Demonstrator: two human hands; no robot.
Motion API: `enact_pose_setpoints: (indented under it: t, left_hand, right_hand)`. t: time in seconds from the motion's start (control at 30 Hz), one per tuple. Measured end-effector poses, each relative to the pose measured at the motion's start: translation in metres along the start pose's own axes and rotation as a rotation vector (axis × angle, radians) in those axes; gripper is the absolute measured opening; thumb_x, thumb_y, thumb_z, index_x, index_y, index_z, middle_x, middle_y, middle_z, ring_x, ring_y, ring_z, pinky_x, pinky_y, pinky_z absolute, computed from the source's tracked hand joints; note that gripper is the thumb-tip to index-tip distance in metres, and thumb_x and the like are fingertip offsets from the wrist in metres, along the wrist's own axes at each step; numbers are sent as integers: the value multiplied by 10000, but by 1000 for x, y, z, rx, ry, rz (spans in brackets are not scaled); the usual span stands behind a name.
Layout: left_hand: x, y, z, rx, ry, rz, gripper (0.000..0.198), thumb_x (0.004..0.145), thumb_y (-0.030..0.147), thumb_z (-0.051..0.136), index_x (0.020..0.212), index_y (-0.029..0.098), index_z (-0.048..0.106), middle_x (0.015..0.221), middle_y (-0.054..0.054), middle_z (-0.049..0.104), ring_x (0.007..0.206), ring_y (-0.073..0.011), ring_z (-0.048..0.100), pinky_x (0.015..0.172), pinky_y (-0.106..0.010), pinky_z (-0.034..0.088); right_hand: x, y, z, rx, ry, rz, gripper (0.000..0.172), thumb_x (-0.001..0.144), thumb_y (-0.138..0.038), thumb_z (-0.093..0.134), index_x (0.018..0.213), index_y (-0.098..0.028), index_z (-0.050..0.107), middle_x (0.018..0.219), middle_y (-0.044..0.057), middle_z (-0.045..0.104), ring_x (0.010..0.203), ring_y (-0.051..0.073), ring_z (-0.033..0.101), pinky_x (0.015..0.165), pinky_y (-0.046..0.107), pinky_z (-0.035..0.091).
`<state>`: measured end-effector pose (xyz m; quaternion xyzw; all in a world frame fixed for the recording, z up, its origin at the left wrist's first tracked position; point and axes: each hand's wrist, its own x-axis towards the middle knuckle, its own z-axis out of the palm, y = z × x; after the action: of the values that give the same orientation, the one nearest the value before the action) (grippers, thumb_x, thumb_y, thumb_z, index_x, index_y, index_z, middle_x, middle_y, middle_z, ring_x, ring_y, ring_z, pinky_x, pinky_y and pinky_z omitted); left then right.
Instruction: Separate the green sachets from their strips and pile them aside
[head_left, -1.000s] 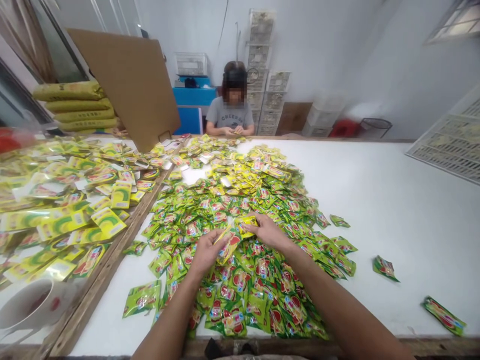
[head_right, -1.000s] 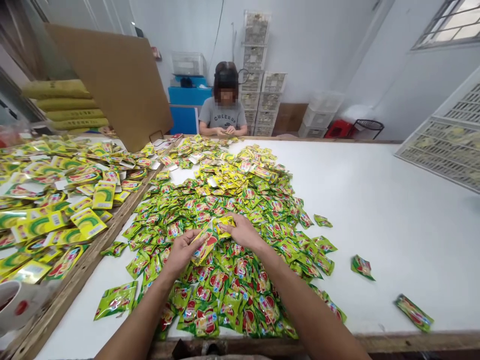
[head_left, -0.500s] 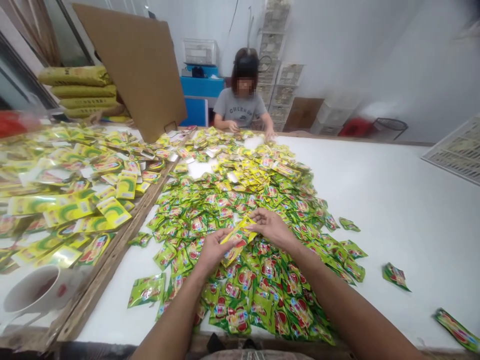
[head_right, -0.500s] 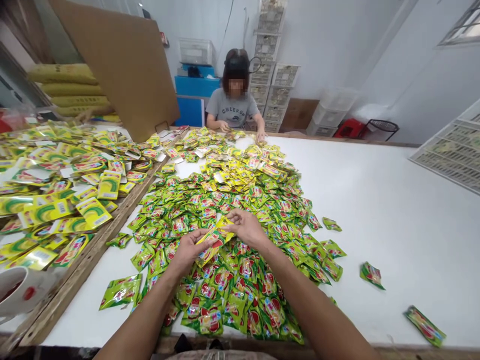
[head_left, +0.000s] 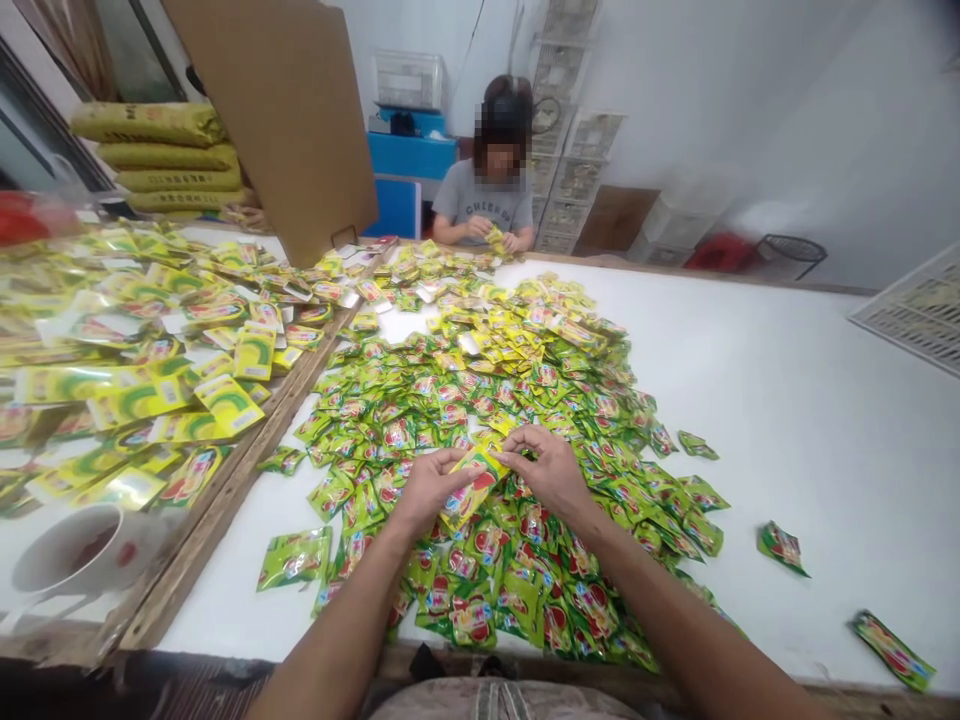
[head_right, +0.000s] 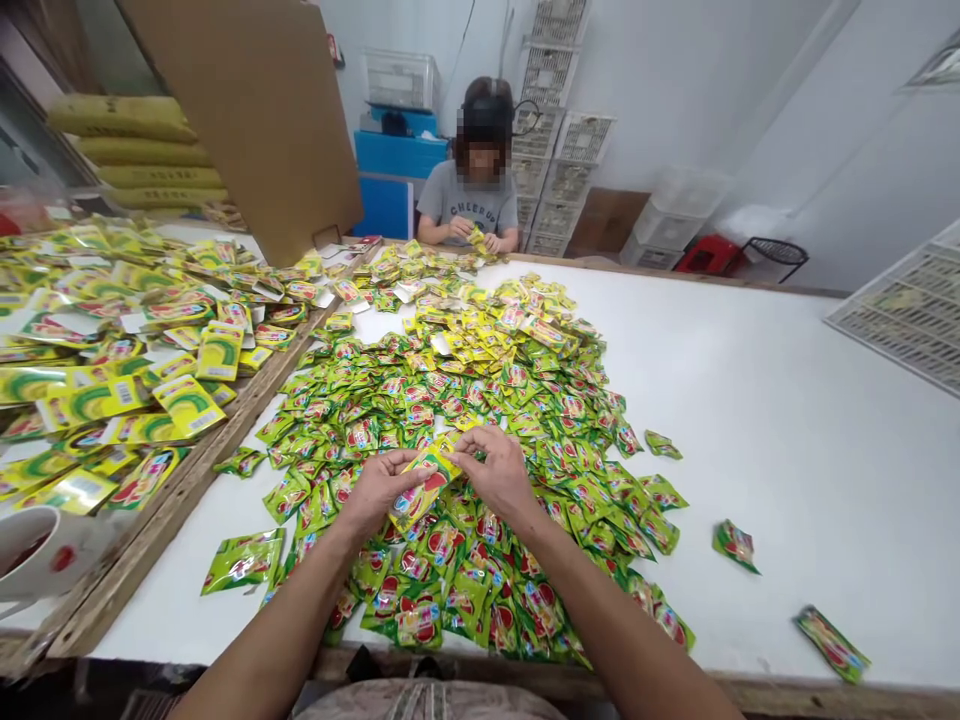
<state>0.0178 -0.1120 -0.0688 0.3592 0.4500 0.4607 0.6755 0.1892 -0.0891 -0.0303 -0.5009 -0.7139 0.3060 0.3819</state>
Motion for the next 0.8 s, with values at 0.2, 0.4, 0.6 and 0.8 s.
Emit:
enact_pose_setpoints:
  t: [0.2, 0.4, 0.6, 0.8]
  left_hand:
    - [-1, -1, 0, 102, -30, 45, 354, 564, 363, 778, 808, 128, 679, 706, -23, 684, 585, -119, 576, 575, -209, 422]
    - [-2, -3, 3, 87, -79, 9, 317, 546, 343, 785, 750, 126, 676, 630, 5, 655, 555, -109, 557, 570, -204, 418]
    - [-3, 2, 9, -28, -15, 11, 366, 553, 339, 790, 817, 122, 658, 697, -36, 687, 572, -137, 599, 565, -228, 450]
    - [-4, 1, 7, -16, 48, 40, 371, 530, 334, 803, 805, 126, 667, 704, -42, 699, 587, -152, 620, 571, -240, 474]
  right_hand:
    - [-21, 2, 11, 101, -90, 63, 195, 798, -384, 555, 837, -205, 622, 819, 50, 650, 965, 225, 562, 827, 345, 408]
    - [-34, 12, 23, 228, -144, 163, 267, 717, -414, 662, 860, -193, 615, 805, 34, 647, 794, 196, 617, 721, 312, 455]
    - [-31, 6, 19, 1, 137, 61, 260, 702, -428, 692, 844, -215, 645, 928, 68, 642, 1045, 263, 520, 929, 430, 333]
    - [-23, 5, 17, 54, 59, 62, 204, 707, -408, 676, 693, -208, 636, 821, 46, 657, 962, 235, 553, 888, 382, 354]
